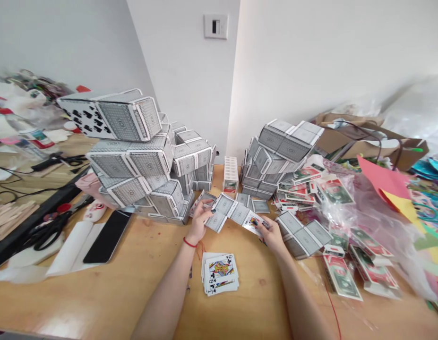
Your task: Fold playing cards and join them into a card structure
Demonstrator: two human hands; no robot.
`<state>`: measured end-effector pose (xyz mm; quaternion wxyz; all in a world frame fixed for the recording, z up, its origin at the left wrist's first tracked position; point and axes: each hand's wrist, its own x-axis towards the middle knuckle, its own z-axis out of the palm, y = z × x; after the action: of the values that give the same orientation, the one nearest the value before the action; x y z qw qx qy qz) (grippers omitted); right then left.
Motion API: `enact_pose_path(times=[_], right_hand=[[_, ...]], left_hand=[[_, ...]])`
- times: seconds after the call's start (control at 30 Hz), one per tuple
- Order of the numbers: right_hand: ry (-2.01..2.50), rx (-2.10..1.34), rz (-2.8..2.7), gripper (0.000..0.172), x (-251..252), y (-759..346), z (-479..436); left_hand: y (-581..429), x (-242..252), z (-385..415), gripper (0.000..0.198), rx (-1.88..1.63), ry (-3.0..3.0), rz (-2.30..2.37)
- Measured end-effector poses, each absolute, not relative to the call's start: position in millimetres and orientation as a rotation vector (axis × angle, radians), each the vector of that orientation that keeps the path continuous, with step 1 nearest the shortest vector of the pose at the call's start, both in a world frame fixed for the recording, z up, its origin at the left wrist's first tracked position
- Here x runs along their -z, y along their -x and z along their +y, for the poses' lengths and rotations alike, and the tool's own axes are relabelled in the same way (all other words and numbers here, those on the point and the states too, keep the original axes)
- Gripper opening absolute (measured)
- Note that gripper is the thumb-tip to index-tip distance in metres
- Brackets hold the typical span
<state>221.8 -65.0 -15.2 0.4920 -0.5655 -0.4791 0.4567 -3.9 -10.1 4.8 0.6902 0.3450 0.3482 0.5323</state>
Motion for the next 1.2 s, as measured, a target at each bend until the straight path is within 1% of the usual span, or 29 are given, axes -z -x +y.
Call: enact_pose_path(times=[0.07, 0.17, 0.23, 0.33, 0.5, 0.7, 0.97, 1.2], right_hand=[[1.358, -1.155, -1.222, 0.029, 14.5, -224.2, -65.7], [1.326, -1.258, -1.314, 0.03, 12.2, -221.2, -67.1], [1.323, -1.308, -1.312, 0.03, 10.4, -217.5, -67.3], [1.319, -1.315, -1.229, 0.031, 8.8, -213.8, -66.1], [1.303, -1.232, -1.108, 0.034, 11.2, -213.5, -62.0], [1.294, -1.252, -1.056, 0.03, 16.2, -215.9, -60.0], [1.284, -1.223, -1.115, 0.029, 20.2, -216.4, -60.0], [1.29, -1.194, -1.166, 0.028, 21.1, -205.2, -61.5]], left_hand=[[11.4, -11.7, -11.2, 0.05, -1.003, -0.788, 0.689], [19.4, -18.7, -13.1, 0.048, -0.804, -0.846, 0.682], [21.1, -19.6, -13.6, 0.046, -0.75, -0.883, 0.711], [18.4, -17.1, -12.8, 0.046, -0.76, -0.917, 0.758], [10.4, -10.3, -9.7, 0.042, -0.823, -0.975, 0.858], [7.1, -7.5, -9.9, 0.043, -0.831, -0.986, 0.89], [1.2, -11.7, -14.1, 0.041, -0.83, -1.013, 0.899], [-6.5, -3.2, -17.1, 0.038, -0.841, -1.012, 0.923]])
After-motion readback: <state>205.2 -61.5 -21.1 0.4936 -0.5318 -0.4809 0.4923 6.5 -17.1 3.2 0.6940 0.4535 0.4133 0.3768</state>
